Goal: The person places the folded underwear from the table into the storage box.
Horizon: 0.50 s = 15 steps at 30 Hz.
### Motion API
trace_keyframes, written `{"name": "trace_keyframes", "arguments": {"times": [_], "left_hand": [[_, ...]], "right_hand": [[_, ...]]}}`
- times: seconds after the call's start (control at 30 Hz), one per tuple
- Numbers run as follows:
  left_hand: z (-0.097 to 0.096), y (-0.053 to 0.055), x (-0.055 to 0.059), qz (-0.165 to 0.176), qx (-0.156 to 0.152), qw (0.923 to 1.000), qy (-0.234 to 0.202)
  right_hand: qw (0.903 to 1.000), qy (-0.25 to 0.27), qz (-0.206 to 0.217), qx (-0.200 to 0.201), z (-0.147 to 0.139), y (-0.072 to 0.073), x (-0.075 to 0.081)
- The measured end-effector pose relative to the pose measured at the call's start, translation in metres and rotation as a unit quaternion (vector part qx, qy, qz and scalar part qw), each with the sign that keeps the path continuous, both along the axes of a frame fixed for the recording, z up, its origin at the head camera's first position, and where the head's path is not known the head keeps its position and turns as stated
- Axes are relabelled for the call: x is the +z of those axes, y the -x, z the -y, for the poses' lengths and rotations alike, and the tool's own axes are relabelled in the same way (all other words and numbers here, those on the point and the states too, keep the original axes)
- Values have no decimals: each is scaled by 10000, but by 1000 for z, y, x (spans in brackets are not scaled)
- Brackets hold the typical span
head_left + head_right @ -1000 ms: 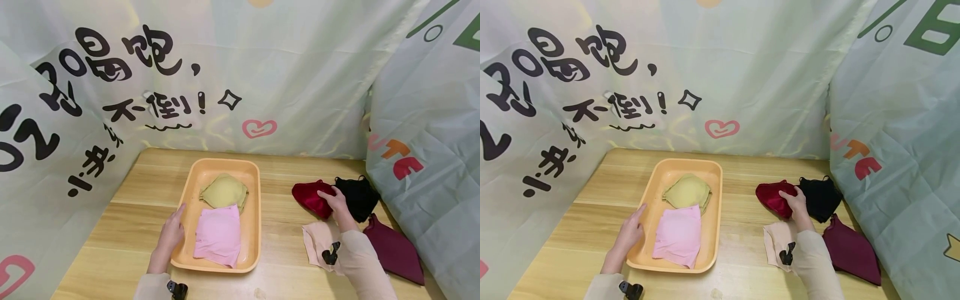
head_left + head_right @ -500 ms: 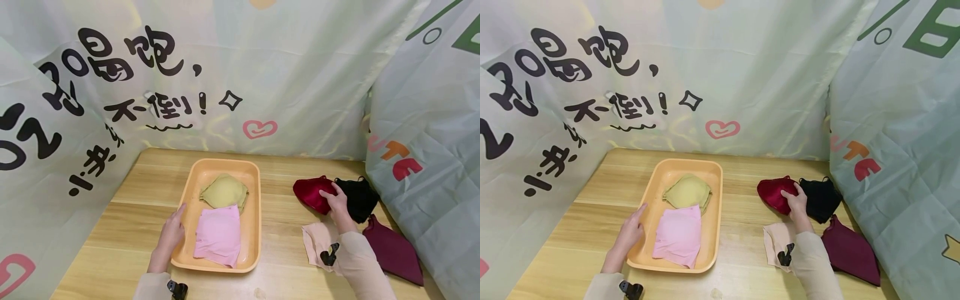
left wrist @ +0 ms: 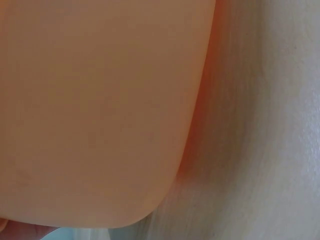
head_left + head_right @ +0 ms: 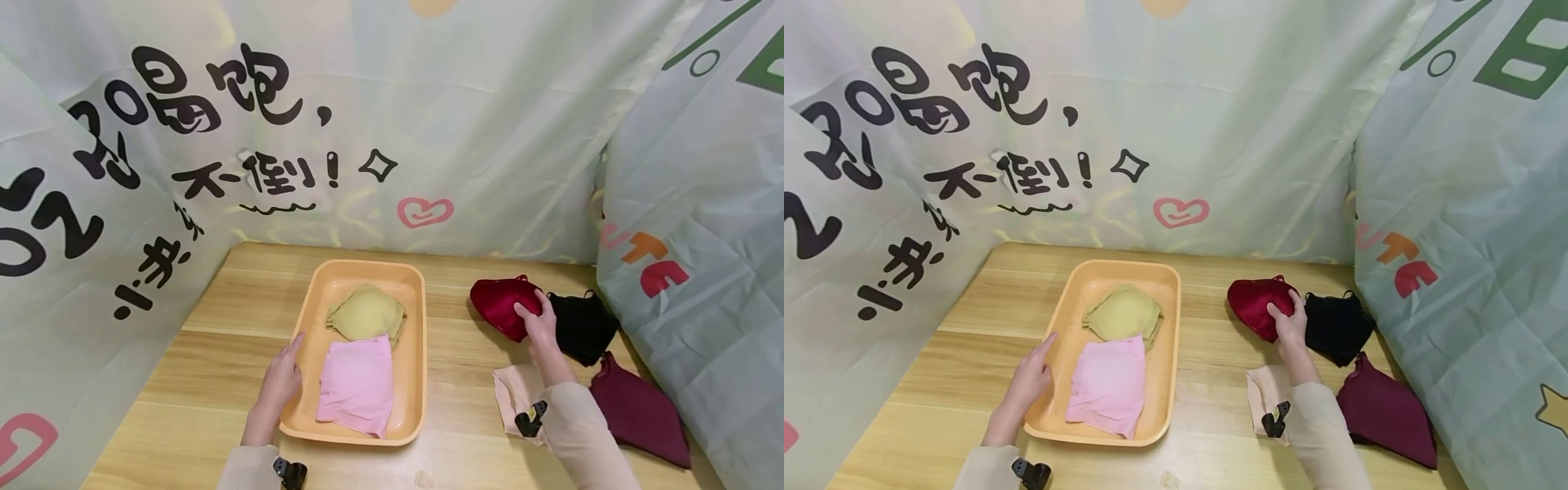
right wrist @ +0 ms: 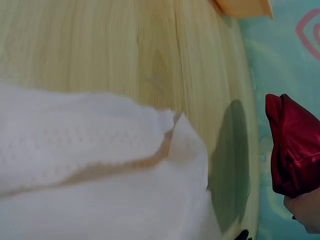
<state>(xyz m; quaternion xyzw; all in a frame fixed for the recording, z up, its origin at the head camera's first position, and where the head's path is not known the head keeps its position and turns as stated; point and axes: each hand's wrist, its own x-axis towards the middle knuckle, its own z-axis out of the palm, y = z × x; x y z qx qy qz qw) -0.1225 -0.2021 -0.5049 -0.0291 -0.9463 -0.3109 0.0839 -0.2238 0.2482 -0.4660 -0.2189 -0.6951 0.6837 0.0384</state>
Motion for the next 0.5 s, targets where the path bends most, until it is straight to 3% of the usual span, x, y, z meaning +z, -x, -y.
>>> {"name": "trace_keyframes", "arguments": {"times": [0.5], "left_hand": [[0, 1, 0, 3, -10, 10000, -17]], "right_hand": [[9988, 307, -301, 242, 30, -2, 11]]}}
